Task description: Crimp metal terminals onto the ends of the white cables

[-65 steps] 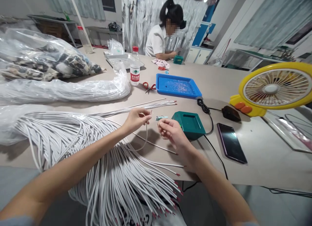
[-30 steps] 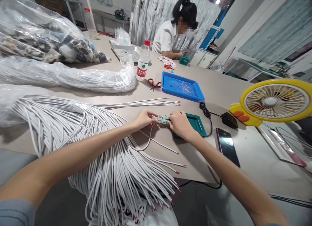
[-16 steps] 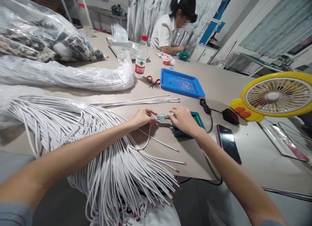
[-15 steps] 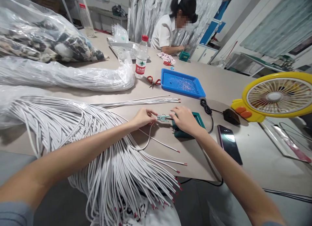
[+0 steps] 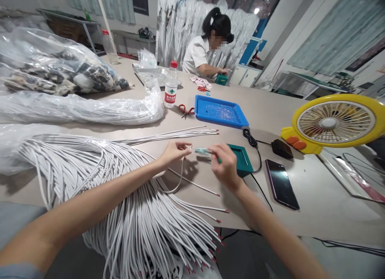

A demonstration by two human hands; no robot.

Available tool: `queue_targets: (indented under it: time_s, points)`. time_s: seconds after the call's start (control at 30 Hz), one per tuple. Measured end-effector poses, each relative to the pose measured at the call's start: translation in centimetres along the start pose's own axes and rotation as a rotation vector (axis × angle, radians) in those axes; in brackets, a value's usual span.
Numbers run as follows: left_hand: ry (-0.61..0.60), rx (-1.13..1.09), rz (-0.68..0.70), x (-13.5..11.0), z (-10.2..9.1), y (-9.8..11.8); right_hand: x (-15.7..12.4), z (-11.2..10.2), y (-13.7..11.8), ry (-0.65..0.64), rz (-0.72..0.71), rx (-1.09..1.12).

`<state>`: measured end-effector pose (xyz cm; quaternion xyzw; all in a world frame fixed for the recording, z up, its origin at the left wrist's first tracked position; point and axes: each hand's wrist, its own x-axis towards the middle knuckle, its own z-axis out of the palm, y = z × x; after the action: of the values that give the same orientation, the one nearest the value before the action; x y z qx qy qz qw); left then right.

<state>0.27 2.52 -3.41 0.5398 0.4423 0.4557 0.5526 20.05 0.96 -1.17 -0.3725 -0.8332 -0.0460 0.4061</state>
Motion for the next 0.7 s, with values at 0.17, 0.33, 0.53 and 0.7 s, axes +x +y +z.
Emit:
queue_targets:
  time_s: [0.17, 0.33, 0.53, 0.7]
  points:
    - [0.187, 0.212, 0.363, -1.8, 0.6, 1.6, -3.6, 2.3, -2.0, 0.018, -0.127, 0.323]
    - [0.157, 0.589, 0.967, -5.4, 2.6, 3.4, -4.3, 3.1, -1.5, -0.096, -0.134, 0.332]
    - [-0.256, 0.646, 1.126, -12.0, 6.7, 4.3, -4.5, 3.3, -1.2, -0.122, -0.064, 0.321]
    - [-0.351, 0.525, 0.925, -15.4, 8.6, 4.3, -4.6, 3.4, -1.5, -0.126, -0.074, 0.34]
